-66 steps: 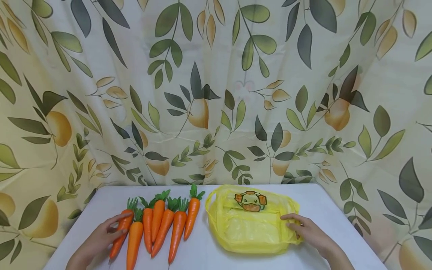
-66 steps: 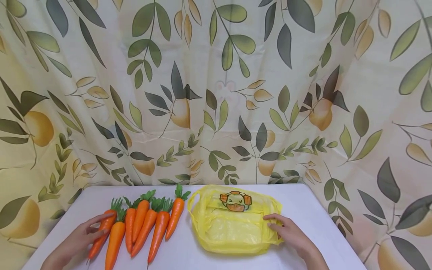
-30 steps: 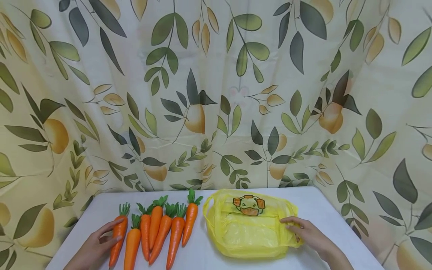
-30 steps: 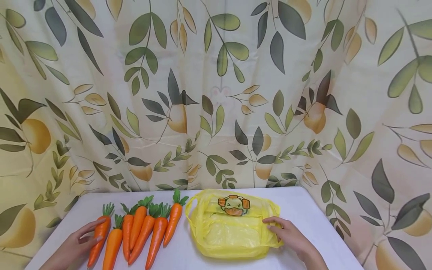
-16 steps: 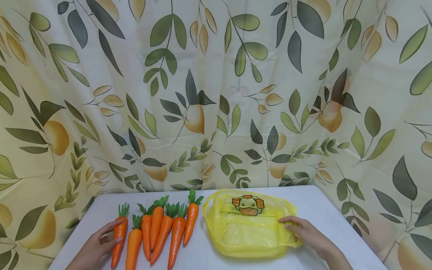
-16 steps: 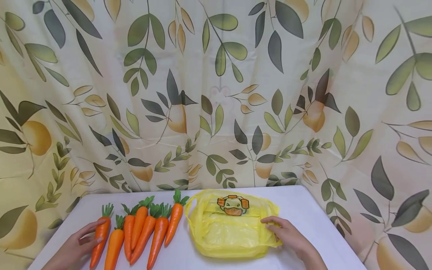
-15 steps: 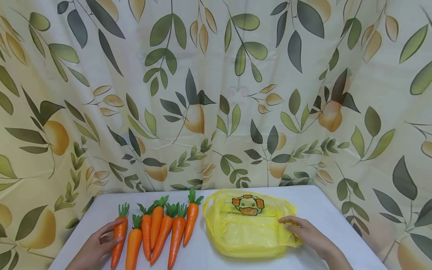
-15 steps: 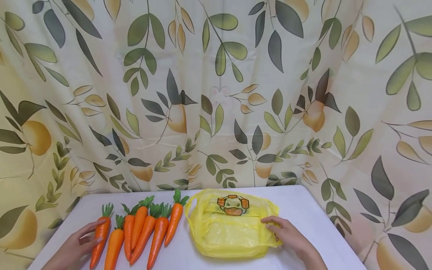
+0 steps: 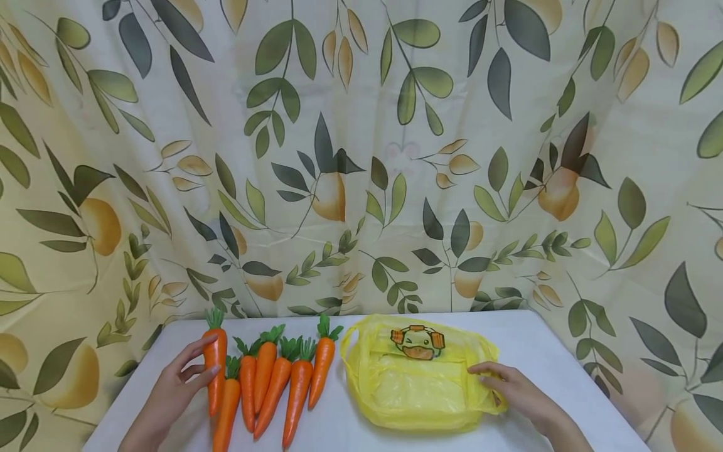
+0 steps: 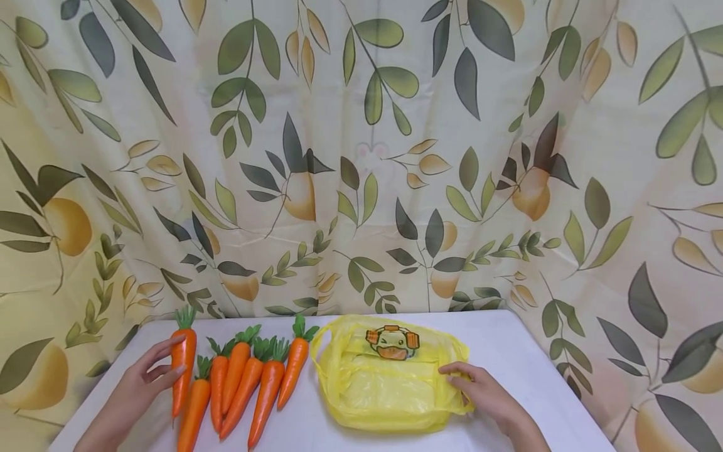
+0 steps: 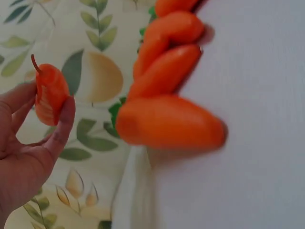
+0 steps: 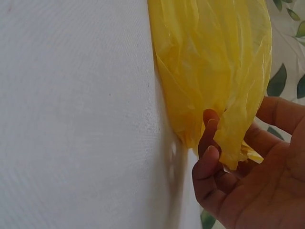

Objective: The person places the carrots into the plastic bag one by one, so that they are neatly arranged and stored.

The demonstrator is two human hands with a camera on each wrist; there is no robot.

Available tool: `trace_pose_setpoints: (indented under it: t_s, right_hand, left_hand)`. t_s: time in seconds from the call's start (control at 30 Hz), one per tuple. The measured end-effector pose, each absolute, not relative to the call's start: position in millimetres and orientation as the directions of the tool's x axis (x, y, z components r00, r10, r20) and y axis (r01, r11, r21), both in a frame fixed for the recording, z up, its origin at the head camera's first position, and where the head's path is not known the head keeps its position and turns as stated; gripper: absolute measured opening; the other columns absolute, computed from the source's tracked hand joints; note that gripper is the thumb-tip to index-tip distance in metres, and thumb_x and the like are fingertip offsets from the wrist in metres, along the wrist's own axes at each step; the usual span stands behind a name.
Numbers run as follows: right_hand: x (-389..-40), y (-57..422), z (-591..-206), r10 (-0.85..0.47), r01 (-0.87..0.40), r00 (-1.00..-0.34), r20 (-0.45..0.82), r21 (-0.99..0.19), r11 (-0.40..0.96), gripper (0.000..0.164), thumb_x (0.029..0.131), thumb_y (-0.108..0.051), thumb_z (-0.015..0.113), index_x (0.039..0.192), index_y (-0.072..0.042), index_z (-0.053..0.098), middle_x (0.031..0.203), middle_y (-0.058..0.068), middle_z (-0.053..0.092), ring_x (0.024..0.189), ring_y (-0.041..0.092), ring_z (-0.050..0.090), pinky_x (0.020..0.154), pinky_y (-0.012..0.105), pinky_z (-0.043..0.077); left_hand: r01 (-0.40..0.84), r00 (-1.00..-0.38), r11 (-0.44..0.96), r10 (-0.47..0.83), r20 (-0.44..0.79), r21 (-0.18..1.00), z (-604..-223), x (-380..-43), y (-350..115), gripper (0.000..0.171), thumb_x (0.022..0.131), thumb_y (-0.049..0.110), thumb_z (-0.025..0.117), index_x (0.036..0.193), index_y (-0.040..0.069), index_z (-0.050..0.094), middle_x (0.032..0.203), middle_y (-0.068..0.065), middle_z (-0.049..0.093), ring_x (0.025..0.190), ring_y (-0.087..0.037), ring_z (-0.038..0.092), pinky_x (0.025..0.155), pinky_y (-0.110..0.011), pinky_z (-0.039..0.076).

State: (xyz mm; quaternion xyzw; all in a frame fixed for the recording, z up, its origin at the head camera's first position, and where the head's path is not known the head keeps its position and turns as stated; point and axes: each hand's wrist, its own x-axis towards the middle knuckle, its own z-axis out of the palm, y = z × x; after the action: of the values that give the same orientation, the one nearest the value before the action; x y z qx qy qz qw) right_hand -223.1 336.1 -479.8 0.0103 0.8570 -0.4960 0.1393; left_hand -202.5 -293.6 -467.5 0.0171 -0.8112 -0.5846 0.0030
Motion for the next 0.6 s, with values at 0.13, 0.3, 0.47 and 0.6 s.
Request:
trace_pose_setpoints:
  t_s: [0.13,0.3,0.47,0.6]
  right_hand:
    - [-222.2,337.5,-479.6,-0.129,0.147,-0.961,-0.244,-0.849,0.508,0.036,0.108,-0.025,0.055,0.135,-0.003,0.064,0.150,0.024,0.048,0.141,0.049,0.034,0.104,0.062,0.039]
    - [-222.1,340.3,-478.8,-0.131,0.141,-0.962,-0.239,-0.847,0.513,0.036,0.108,-0.025,0.055,0.135,-0.004,0.065,0.149,0.023,0.049,0.141,0.049,0.034,0.104,0.063,0.039]
    - [-221.9,342.0,-477.3,-0.136,0.138,-0.962,-0.238,-0.850,0.509,0.036,0.108,-0.026,0.055,0.135,-0.003,0.065,0.149,0.023,0.049,0.140,0.048,0.035,0.104,0.063,0.039]
    - [-221.0,342.3,-474.9,-0.143,0.135,-0.961,-0.237,-0.853,0.504,0.036,0.107,-0.025,0.056,0.135,-0.003,0.065,0.149,0.024,0.049,0.138,0.046,0.038,0.102,0.060,0.041]
  left_hand:
    - [0.010,-0.999,0.257,-0.035,0.019,0.966,-456.8,-199.9,-277.0,0.067,0.098,0.026,0.075,0.156,0.018,0.044,0.151,-0.013,0.038,0.106,-0.017,0.063,0.086,-0.030,0.056]
    - [-0.011,-0.999,0.233,-0.032,-0.004,0.972,-446.7,-196.7,-266.8,0.067,0.098,0.025,0.075,0.157,0.019,0.044,0.151,-0.013,0.038,0.107,-0.018,0.063,0.087,-0.030,0.056]
    - [0.033,-0.999,0.230,-0.015,0.037,0.973,-444.2,-195.4,-259.1,0.064,0.097,0.022,0.075,0.154,0.016,0.047,0.149,-0.014,0.039,0.106,-0.022,0.064,0.087,-0.030,0.055]
    - [0.022,-1.000,0.226,0.001,0.022,0.974,-445.3,-197.6,-250.9,0.064,0.096,0.021,0.076,0.154,0.017,0.048,0.151,-0.013,0.039,0.112,-0.028,0.061,0.087,-0.029,0.054]
